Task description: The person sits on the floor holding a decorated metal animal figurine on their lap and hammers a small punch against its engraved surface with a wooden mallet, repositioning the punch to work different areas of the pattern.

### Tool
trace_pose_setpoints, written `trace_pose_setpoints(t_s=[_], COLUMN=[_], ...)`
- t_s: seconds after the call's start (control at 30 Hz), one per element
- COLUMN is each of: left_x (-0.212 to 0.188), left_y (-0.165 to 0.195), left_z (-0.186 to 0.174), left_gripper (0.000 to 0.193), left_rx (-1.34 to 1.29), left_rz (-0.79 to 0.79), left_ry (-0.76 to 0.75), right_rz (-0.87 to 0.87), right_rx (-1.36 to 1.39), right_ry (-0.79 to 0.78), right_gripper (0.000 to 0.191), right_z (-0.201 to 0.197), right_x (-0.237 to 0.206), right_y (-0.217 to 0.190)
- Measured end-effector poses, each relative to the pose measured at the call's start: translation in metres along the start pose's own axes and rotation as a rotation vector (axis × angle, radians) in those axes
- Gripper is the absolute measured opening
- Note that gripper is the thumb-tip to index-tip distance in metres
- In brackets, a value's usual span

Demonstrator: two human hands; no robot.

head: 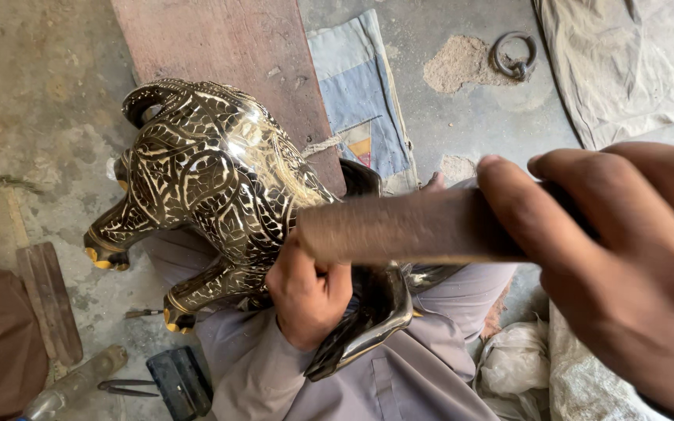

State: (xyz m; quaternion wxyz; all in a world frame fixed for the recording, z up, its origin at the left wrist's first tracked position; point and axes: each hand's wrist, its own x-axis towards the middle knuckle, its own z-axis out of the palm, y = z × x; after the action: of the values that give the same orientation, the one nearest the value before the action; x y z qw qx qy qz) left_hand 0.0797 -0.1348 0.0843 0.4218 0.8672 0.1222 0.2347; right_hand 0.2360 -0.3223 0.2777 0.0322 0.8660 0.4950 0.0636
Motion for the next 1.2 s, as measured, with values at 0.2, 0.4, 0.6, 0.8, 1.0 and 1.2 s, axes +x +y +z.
trace_pose_setpoints(t_s=[0.2, 0.4, 0.6, 0.8, 1.0, 1.2], left_x=[0.000, -0.005, -0.019, -0.031, -0.033, -0.028], left_y=[0.013, -0.006, -0.018, -0.040, -0.044, -0.037], left_z=[-0.014, -0.002, 0.002, 0.008, 0.007, 0.006], left_gripper=[0.036, 0.031, 0.027, 0.031, 0.026, 0.022], left_rx=[-0.059, 0.012, 0.119, 0.096, 0.039, -0.016], left_rz=[-0.067, 0.077, 0.089, 0.212, 0.195, 0.146], left_ry=[0.088, 0.028, 0.023, -0.083, 0.008, 0.015], right_rz=[0.210, 0.117, 0.191, 0.015, 0.027, 0.050], right_rx=[0.163, 0.098, 0.399, 0.279, 0.120, 0.134], right_ry=[-0.044, 0.007, 0.025, 0.094, 0.070, 0.067], right_gripper=[0.080, 0.071, 0.066, 0.053, 0.053, 0.057], right_z=[0.026, 0.029, 0.015, 0.017, 0.018, 0.018], right_x=[-0.024, -0.017, 0.011, 0.016, 0.016, 0.015], right_y=[0.015, 0.023, 0.012, 0.010, 0.009, 0.005])
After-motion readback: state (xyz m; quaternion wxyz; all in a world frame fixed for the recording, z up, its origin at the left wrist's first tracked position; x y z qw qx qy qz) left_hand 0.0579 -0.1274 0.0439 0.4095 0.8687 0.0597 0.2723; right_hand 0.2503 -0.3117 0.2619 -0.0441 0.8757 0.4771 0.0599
